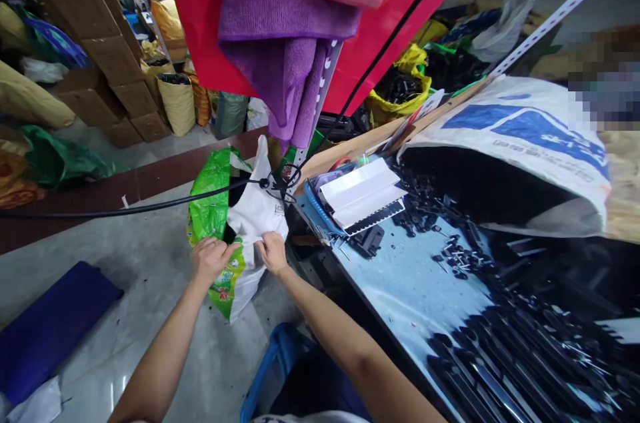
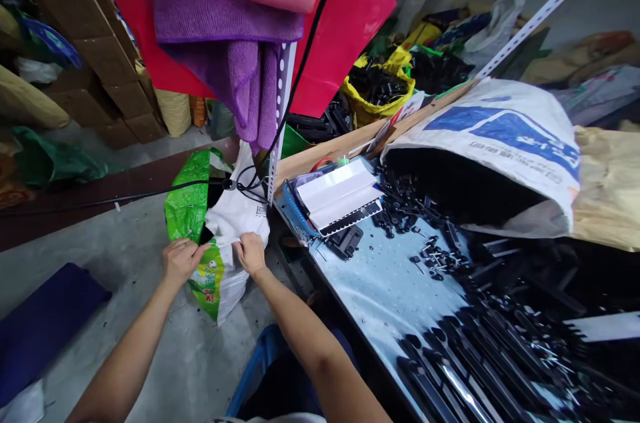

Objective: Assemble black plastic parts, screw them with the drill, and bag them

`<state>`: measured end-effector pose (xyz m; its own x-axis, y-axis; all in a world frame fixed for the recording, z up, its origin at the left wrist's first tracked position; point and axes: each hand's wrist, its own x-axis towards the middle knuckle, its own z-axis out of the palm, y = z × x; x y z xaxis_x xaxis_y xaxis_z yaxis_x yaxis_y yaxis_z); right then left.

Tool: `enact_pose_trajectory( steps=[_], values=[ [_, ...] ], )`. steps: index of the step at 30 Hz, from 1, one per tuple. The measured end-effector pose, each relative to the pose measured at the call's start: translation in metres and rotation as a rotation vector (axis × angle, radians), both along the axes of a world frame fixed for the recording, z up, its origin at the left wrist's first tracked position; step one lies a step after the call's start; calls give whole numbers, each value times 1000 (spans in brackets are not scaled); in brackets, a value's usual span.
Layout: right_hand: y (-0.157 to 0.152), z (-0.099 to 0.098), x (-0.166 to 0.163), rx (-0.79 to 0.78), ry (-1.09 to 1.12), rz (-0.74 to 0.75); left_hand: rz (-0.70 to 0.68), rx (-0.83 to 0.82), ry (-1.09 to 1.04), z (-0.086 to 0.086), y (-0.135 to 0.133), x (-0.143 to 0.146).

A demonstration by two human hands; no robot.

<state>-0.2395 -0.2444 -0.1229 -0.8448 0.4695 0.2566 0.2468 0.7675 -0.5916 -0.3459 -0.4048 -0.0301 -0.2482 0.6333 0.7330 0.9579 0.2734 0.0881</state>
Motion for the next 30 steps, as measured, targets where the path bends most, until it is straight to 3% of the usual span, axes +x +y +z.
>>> enact_pose_trajectory(
  steps=[7,15,21,26,30],
  values=[
    [19,9,9,-68,84,-55,98,154,-180,10,35,7],
    [14,28,41,-161,258,-3,103,175,-181,29,29,45],
    [15,32,65,-184,253,68,81,189,-255,36,19,78],
    [12,37,95,-160,108,92,-14,69,-239,40,13,97],
    [29,69,131,-150,-35,228,-111,-105,-117,54,15,112]
  ],
)
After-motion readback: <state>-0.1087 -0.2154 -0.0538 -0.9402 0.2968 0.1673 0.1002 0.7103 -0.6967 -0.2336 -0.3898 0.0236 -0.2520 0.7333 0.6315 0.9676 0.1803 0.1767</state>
